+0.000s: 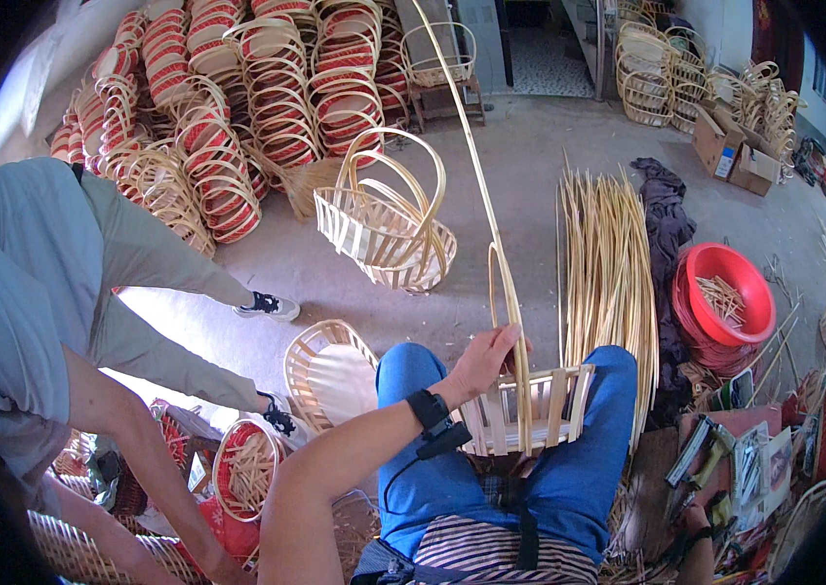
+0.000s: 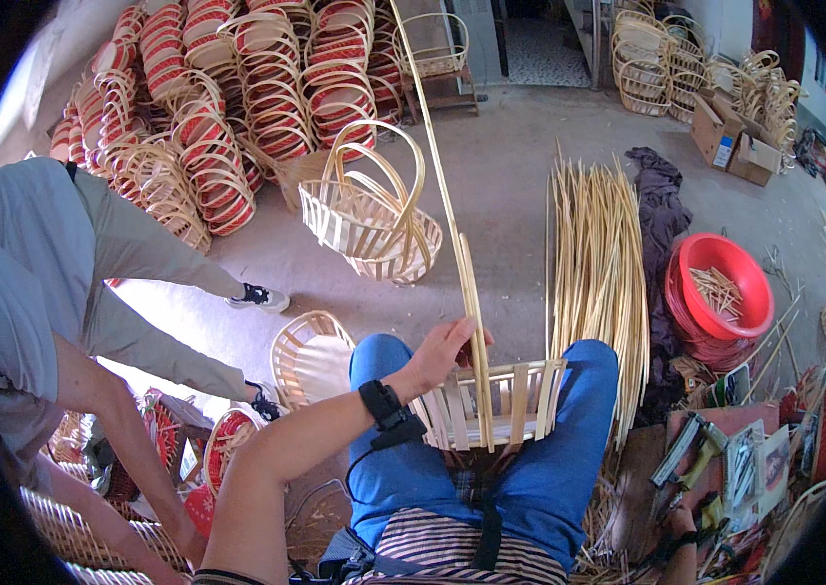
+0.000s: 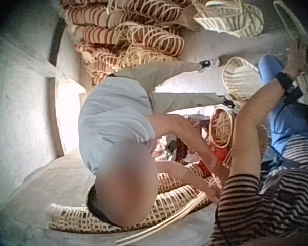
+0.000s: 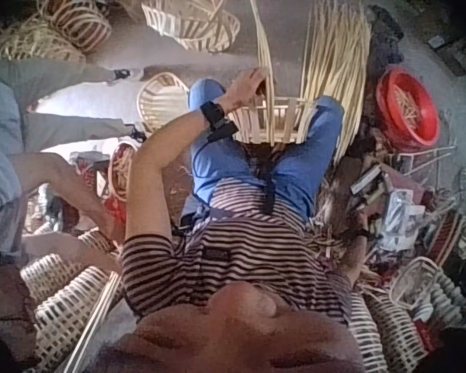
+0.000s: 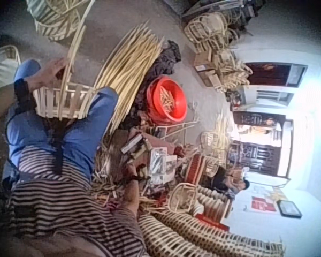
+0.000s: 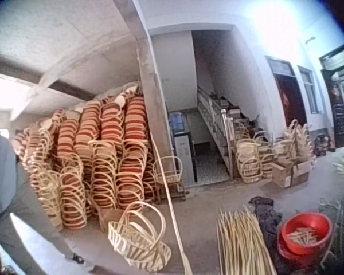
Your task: The person assembles wicker baskets by attaching curved handles to woven bases using a pneumatic staple gun and trimming excess material with a pair of shears.
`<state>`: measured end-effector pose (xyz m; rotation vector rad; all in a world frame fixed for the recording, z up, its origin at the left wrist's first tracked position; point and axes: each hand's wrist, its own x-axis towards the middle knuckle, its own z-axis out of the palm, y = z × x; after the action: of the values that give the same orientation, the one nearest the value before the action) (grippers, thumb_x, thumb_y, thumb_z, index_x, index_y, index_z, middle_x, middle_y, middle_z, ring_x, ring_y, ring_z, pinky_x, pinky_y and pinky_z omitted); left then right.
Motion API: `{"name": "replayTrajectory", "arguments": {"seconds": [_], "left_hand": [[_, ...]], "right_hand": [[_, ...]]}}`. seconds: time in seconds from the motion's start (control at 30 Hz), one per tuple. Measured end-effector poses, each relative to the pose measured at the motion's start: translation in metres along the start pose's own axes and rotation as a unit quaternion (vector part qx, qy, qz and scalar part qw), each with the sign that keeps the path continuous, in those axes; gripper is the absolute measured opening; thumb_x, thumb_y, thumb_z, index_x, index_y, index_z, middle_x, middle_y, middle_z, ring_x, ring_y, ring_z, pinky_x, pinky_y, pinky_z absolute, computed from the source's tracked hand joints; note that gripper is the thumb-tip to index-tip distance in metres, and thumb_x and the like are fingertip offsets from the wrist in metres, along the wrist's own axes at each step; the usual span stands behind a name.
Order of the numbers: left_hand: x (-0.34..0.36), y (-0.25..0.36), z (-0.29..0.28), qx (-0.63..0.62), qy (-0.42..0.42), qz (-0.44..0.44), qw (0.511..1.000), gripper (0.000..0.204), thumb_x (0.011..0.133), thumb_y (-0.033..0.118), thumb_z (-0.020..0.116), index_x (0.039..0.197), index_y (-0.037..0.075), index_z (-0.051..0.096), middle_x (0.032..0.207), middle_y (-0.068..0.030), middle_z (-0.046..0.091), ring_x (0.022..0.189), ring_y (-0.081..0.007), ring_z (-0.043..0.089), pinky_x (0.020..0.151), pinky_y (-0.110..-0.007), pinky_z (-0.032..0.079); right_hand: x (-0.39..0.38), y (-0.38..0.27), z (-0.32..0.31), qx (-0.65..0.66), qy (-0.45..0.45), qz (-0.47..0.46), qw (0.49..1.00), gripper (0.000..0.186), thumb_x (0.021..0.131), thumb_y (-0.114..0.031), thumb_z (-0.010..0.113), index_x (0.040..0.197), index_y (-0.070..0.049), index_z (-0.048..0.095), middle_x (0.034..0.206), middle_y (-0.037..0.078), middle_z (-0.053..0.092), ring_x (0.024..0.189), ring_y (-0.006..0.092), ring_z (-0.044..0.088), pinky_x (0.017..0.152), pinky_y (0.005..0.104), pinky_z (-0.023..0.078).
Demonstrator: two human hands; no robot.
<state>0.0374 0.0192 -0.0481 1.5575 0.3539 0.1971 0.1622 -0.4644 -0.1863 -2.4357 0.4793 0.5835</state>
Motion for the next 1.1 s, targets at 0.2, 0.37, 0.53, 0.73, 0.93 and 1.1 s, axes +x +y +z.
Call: {"name": "replayTrajectory", "arguments": {"seconds": [0.2, 0.37, 0.53, 0.73, 0.93, 1.1], "left_hand": [[0.0016, -0.0002, -0.0014, 0.0, -0.013, 0.003, 1.0, 0.046, 0.086, 0.043, 0.031, 0.082, 0.003, 0.054, 0.063, -0.0003, 0.05, 0.054, -0.0071, 0.044, 0.052, -0.02, 0.037], [0.0003, 0.0024, -0.0018, -0.016, -0.023, 0.001, 1.0, 0.044, 0.087, 0.041, 0.03, 0.082, 0.003, 0.053, 0.065, -0.0002, 0.05, 0.056, -0.0068, 0.044, 0.053, -0.02, 0.037], [0.0007, 0.0001, -0.0016, -0.005, -0.023, 0.013, 1.0, 0.044, 0.087, 0.041, 0.03, 0.08, 0.004, 0.053, 0.064, 0.0003, 0.049, 0.056, -0.0065, 0.043, 0.053, -0.02, 0.037], [-0.0005, 0.0004, -0.0013, -0.007, -0.017, 0.015, 1.0, 0.045, 0.086, 0.043, 0.031, 0.079, 0.004, 0.053, 0.064, 0.0003, 0.049, 0.056, -0.0064, 0.043, 0.052, -0.02, 0.037], [0.0001, -0.0007, -0.0006, -0.004, -0.01, 0.022, 1.0, 0.045, 0.086, 0.043, 0.03, 0.078, 0.005, 0.052, 0.063, 0.0003, 0.049, 0.055, -0.0062, 0.044, 0.052, -0.02, 0.037], [0.001, -0.0002, -0.0004, -0.007, -0.012, 0.031, 0.999, 0.044, 0.086, 0.042, 0.03, 0.077, 0.005, 0.052, 0.063, 0.0003, 0.05, 0.056, -0.0063, 0.044, 0.052, -0.02, 0.036]], "right_hand": [[0.0023, -0.0052, 0.0021, -0.006, -0.004, -0.004, 1.0, 0.036, 0.071, -0.009, 0.053, 0.105, -0.007, 0.041, 0.094, 0.01, 0.043, 0.079, 0.0225, 0.042, 0.065, 0.0329, 0.039], [0.0002, -0.0035, 0.0022, -0.008, -0.008, -0.007, 1.0, 0.036, 0.071, -0.009, 0.053, 0.105, -0.007, 0.041, 0.094, 0.01, 0.043, 0.078, 0.022, 0.042, 0.064, 0.0326, 0.039], [-0.0005, -0.0027, 0.0023, -0.007, -0.006, -0.005, 1.0, 0.036, 0.071, -0.009, 0.053, 0.105, -0.006, 0.041, 0.093, 0.01, 0.043, 0.077, 0.0216, 0.042, 0.064, 0.0324, 0.039], [-0.0029, -0.0034, 0.0022, -0.005, -0.001, -0.008, 1.0, 0.035, 0.072, -0.009, 0.053, 0.105, -0.006, 0.041, 0.092, 0.009, 0.043, 0.076, 0.0211, 0.042, 0.063, 0.032, 0.039], [-0.0023, -0.0001, 0.0009, -0.005, 0.002, -0.011, 1.0, 0.035, 0.072, -0.008, 0.053, 0.105, -0.006, 0.041, 0.091, 0.009, 0.043, 0.075, 0.0206, 0.042, 0.062, 0.0317, 0.039], [0.0007, -0.0047, 0.0002, -0.005, 0.003, -0.016, 1.0, 0.035, 0.072, -0.008, 0.052, 0.105, -0.006, 0.041, 0.09, 0.009, 0.043, 0.074, 0.0201, 0.042, 0.062, 0.0314, 0.039]]}}
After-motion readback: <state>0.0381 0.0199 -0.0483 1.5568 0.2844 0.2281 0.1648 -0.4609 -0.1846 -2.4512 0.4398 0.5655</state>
